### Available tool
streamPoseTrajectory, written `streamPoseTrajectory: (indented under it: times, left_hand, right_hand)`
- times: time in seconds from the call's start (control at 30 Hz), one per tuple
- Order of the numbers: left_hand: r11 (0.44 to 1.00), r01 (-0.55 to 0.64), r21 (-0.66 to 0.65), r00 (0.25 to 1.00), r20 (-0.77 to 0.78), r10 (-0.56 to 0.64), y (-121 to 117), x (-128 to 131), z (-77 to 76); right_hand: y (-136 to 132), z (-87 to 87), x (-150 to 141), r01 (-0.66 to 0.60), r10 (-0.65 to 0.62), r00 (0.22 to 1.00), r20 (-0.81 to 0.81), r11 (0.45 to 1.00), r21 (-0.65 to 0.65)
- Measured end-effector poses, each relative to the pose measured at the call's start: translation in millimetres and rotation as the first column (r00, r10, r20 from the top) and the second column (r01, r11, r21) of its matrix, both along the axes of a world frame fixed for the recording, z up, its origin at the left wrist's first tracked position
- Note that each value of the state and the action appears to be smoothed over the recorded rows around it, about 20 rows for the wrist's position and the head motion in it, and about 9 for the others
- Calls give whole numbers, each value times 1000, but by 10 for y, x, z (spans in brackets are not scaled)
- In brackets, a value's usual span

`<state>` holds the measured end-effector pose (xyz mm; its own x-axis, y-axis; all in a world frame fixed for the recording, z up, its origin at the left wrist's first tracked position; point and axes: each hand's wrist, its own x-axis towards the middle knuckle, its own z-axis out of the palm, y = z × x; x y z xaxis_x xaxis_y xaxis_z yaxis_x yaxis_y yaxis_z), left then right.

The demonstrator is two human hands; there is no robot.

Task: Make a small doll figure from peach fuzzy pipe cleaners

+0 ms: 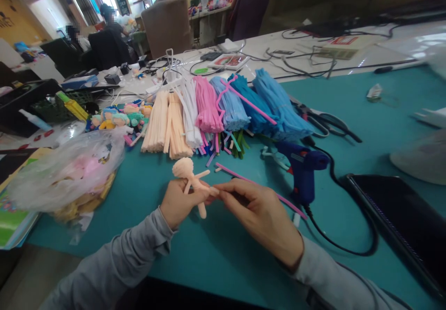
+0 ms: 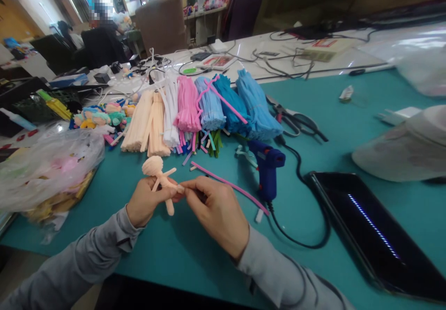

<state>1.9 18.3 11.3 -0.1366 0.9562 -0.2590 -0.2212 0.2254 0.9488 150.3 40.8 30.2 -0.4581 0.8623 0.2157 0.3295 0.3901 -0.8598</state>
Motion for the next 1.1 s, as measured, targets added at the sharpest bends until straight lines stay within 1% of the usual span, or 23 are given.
streamPoseTrajectory:
  times: [0.13,0.23,0.3,0.37,0.4,0.47,0.57,0.6,0.63,0.7,0.83,0.97,1.1]
  left_hand:
    - [1000,-13,14,999,-29,14,-13,12,-8]
    - [998,-52,18,998,-43,53,-20,10,-18]
    - [996,-82,19,995,-50,83,-19,3,-26]
    - [994,-107,26,993,-50,108,-11,-4,-33]
    - [992,-119,28,992,-41,121,-5,-6,-34]
    - [988,-156,10,988,7,156,6,-3,-28]
    - [978,-202,-60,967,143,209,10,17,0]
    - [975,-206,-84,957,191,219,8,24,10]
    - [973,-205,-103,946,234,224,5,31,18]
    - [972,-193,-132,927,299,225,-1,37,25]
    - [977,-126,-170,900,394,185,-4,33,20]
    - [989,-65,-136,876,467,122,-10,30,44]
    - [996,-25,-87,891,450,61,-17,27,52]
  right_hand:
    - [4,-3,1,6,-7,1000,-23,999,-37]
    - [-41,-2,-3,-15,15,1000,-16,1000,-15]
    - [-88,-11,-16,-14,14,1000,8,999,51]
    - [-138,-37,-37,-22,14,999,51,987,160]
    - [-161,-59,-47,-34,15,996,84,972,231]
    - [-198,-119,-60,-70,-5,983,183,915,397]
    - [-226,-219,-52,-116,-123,941,316,759,640]
    - [-228,-243,-43,-130,-154,930,334,713,689]
    - [-228,-260,-34,-144,-170,923,345,679,720]
    - [-222,-266,-17,-172,-160,922,352,646,744]
    - [-195,-221,-5,-209,-134,919,370,632,746]
    - [-158,-195,4,-190,-174,912,370,621,760]
    - [-134,-190,22,-183,-194,899,392,647,740]
